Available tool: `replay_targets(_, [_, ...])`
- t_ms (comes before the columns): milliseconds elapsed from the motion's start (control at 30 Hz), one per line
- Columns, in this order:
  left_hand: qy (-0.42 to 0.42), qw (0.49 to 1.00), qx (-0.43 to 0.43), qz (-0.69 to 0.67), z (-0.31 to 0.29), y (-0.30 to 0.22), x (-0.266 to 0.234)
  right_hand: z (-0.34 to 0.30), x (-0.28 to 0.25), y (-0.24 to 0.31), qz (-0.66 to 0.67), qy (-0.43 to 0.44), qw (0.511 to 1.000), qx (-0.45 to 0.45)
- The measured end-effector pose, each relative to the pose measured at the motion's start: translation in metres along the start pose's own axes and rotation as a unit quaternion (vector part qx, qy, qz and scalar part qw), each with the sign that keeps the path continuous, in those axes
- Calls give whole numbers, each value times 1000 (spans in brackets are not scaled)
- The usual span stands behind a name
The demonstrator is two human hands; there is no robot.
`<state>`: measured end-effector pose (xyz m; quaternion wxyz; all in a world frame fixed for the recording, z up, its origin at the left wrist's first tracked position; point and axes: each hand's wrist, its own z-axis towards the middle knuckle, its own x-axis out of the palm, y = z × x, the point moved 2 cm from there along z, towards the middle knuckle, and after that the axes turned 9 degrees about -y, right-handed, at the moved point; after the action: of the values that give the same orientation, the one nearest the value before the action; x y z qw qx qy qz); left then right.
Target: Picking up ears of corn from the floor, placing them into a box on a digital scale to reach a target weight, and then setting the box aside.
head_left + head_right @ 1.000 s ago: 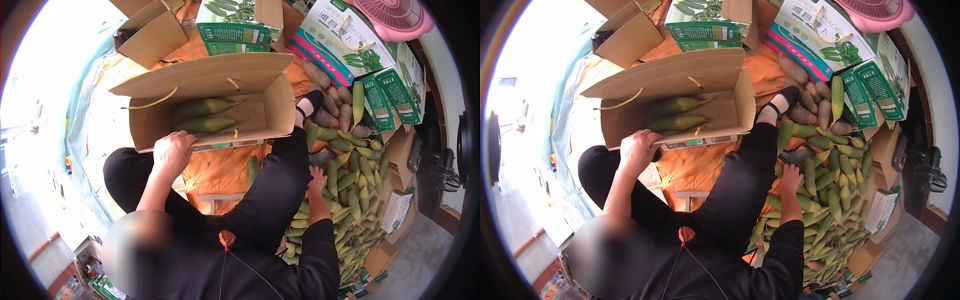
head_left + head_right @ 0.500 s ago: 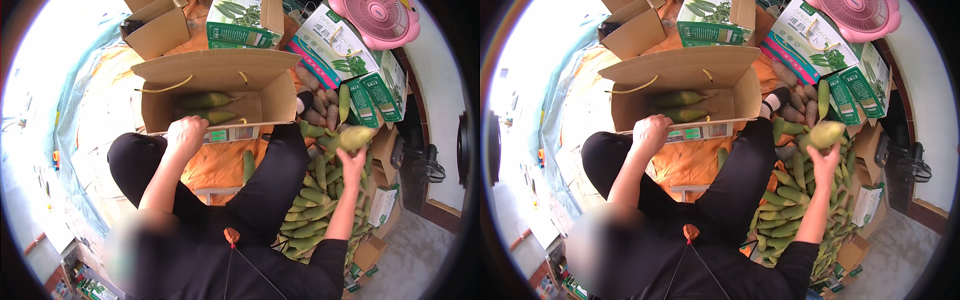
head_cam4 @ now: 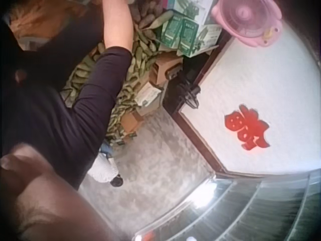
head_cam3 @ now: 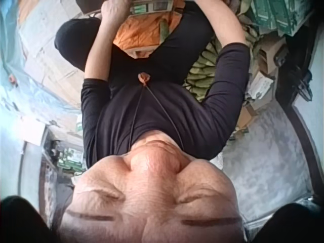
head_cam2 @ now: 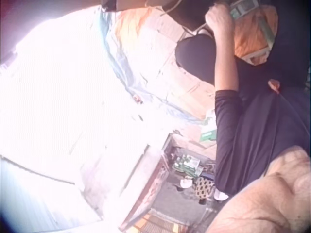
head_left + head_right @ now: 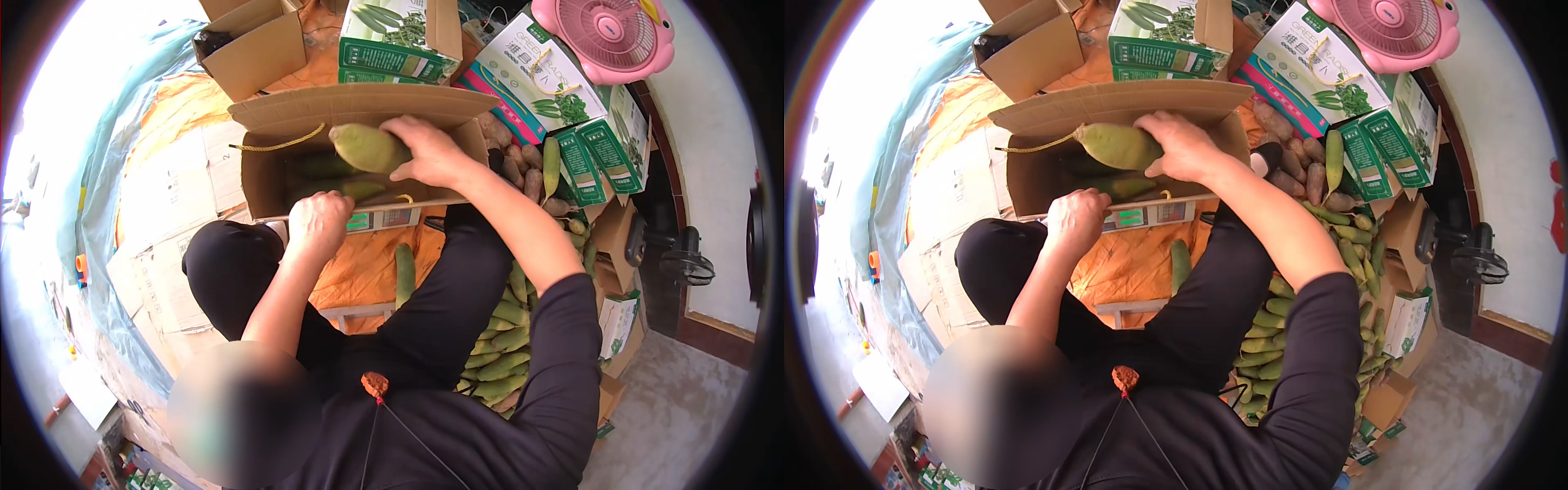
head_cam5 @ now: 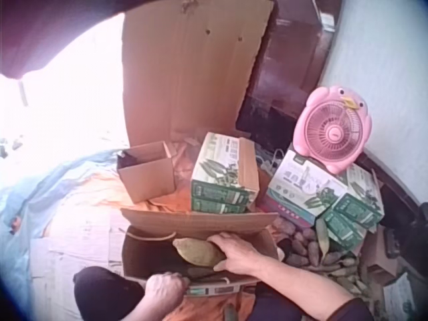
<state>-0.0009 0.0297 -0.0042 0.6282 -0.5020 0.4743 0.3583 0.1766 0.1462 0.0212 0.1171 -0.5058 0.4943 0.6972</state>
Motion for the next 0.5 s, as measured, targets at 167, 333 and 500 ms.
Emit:
replay_targets(167, [11,1000,-4,15,-2,2,0,21,50,-27,-123,134,981,75])
replay_targets(333, [14,1000,-3,20,-2,3,1,21,73,-50,-191,183,960,94])
replay_targets(500, [38,999,-13,19,1,2,2,11,49,-44,-75,110,987,94])
